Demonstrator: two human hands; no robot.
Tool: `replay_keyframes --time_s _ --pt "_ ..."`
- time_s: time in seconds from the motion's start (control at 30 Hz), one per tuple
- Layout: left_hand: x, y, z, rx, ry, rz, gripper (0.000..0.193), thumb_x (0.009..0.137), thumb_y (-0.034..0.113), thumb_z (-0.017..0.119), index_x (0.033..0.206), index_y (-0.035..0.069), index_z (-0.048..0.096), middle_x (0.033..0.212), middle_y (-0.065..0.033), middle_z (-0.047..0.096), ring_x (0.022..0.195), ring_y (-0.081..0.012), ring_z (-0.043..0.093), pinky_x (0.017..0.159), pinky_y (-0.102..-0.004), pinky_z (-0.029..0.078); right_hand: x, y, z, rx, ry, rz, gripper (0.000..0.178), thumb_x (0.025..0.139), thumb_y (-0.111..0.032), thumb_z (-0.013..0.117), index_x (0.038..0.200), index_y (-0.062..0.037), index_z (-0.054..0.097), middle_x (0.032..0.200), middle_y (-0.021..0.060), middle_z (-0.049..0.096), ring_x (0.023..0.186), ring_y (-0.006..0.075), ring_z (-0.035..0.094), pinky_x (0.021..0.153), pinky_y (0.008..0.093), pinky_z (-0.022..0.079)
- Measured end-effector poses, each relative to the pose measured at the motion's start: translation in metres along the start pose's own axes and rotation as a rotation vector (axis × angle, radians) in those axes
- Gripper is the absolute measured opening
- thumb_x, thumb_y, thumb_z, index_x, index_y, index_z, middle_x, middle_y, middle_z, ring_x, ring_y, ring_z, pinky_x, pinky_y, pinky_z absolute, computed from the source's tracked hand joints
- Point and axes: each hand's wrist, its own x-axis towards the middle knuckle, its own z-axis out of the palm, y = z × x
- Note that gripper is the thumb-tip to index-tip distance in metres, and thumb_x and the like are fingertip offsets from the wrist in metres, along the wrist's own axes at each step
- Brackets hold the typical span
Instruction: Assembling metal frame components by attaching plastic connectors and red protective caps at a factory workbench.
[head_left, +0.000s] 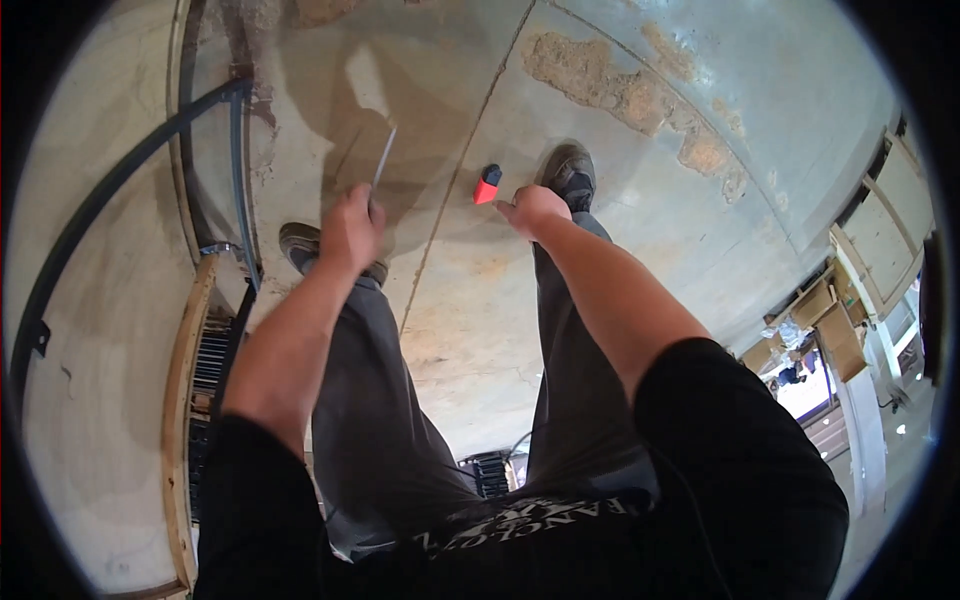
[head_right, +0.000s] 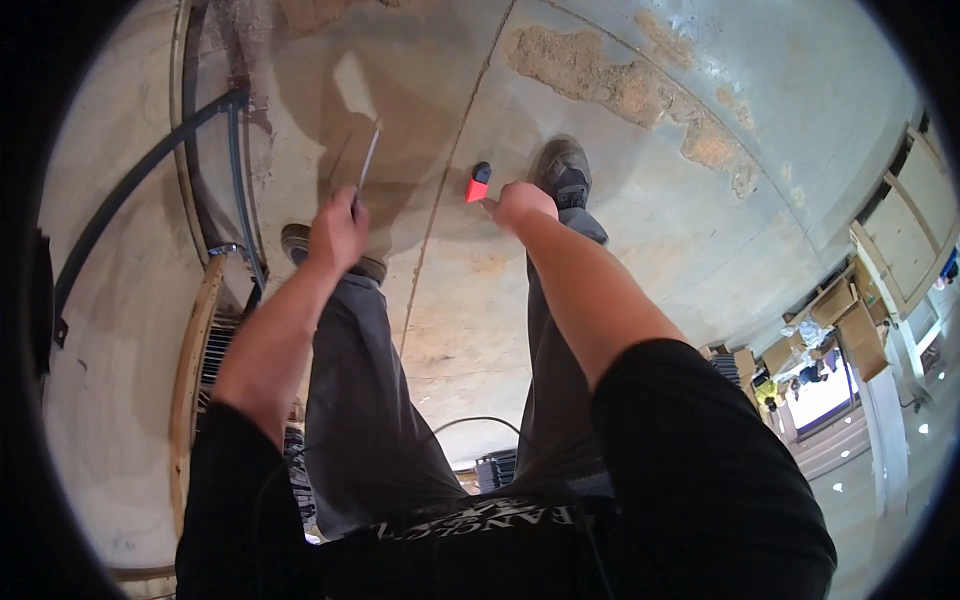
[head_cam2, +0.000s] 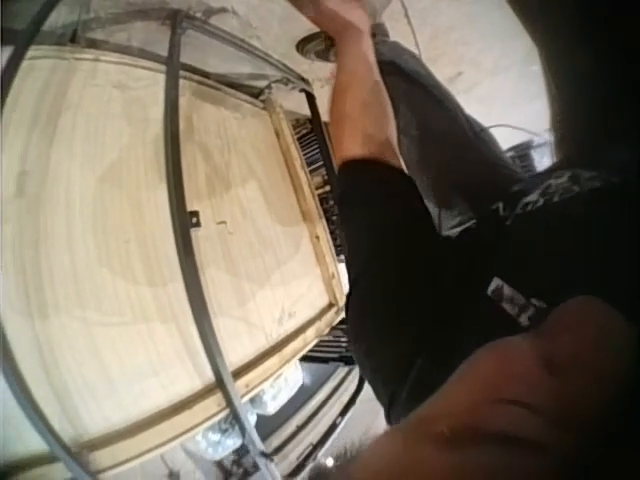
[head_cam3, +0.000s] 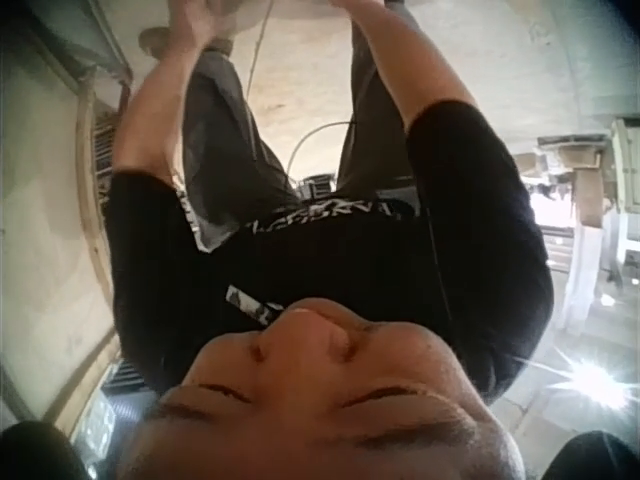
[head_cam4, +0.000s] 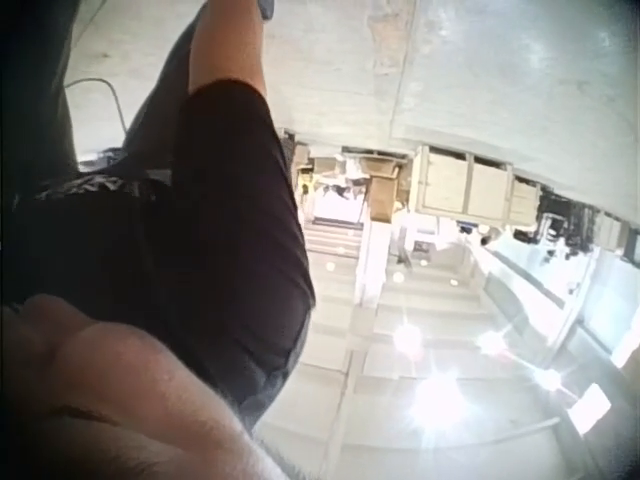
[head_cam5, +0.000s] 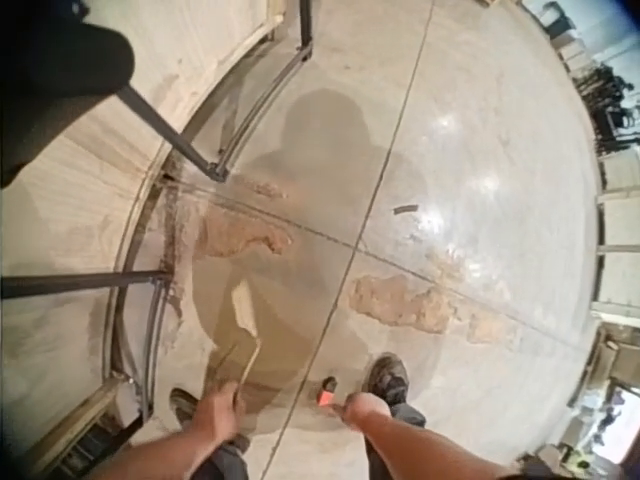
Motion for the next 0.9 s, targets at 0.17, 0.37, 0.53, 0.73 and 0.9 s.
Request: replay_keyframes --time_s 0.17,0.37,0.53,0.73,0.9 --pt "-0.103 0.057 -0.067 -0.466 0.067 -0.128 0.019 0.092 0.012 0.062 0.106 -0.001 0.064 0.092 -0.0218 0.065 0.082 -0.0341 0.066 0.077 -0.041 0.054 0.038 -0.016 0.022 0.11 0.066 0.151 0.064 0.087 -0.064 0.061 0.108 -0.0043 0.074 0.112 0.018 0.072 0.107 0.0345 0.069 0.09 0.0434 0.054" --pt "-0.162 0.056 -0.082 -0.818 0.07 -0.322 0.018 0.099 0.006 0.056 0.114 -0.004 0.059 0.089 -0.0074 0.064 0.08 -0.0121 0.062 0.073 -0.0268 0.051 0.056 -0.022 0.021 0.3 0.124 0.205 0.051 0.08 -0.051 0.069 0.103 -0.006 0.077 0.11 0.0186 0.073 0.106 0.0322 0.07 0.09 0.0418 0.056" --pt "-0.201 0.087 -0.126 -0.978 0.244 -0.322 0.016 0.1 0.004 0.054 0.113 -0.003 0.058 0.086 -0.005 0.063 0.074 -0.0098 0.06 0.07 -0.0239 0.05 -0.019 0.024 0.03 0.286 0.102 -0.029 0.058 0.082 -0.055 0.068 0.094 0.0015 0.075 0.095 0.0271 0.071 0.099 0.0389 0.07 0.085 0.0433 0.055" --pt "-0.339 0.126 -0.218 -1.049 0.431 -0.357 0.011 0.103 0.007 0.052 0.109 0.002 0.059 0.087 -0.0035 0.065 0.073 -0.01 0.06 0.069 -0.0251 0.051 -0.248 0.059 -0.048 0.571 0.097 -0.161 0.051 0.084 -0.052 0.073 0.096 -0.0028 0.077 0.082 0.0139 0.073 0.076 0.0215 0.069 0.069 0.0373 0.053" --pt "-0.499 0.164 -0.309 -0.662 0.604 -0.402 0.015 0.1 0.013 0.059 0.107 0.001 0.064 0.084 -0.0055 0.07 0.075 -0.0122 0.066 0.07 -0.0276 0.053 -0.436 0.075 -0.135 0.531 0.192 -0.192 0.048 0.081 -0.044 0.076 0.089 0.0033 0.069 0.064 0.0068 0.057 0.049 0.0183 0.051 0.045 0.0381 0.041"
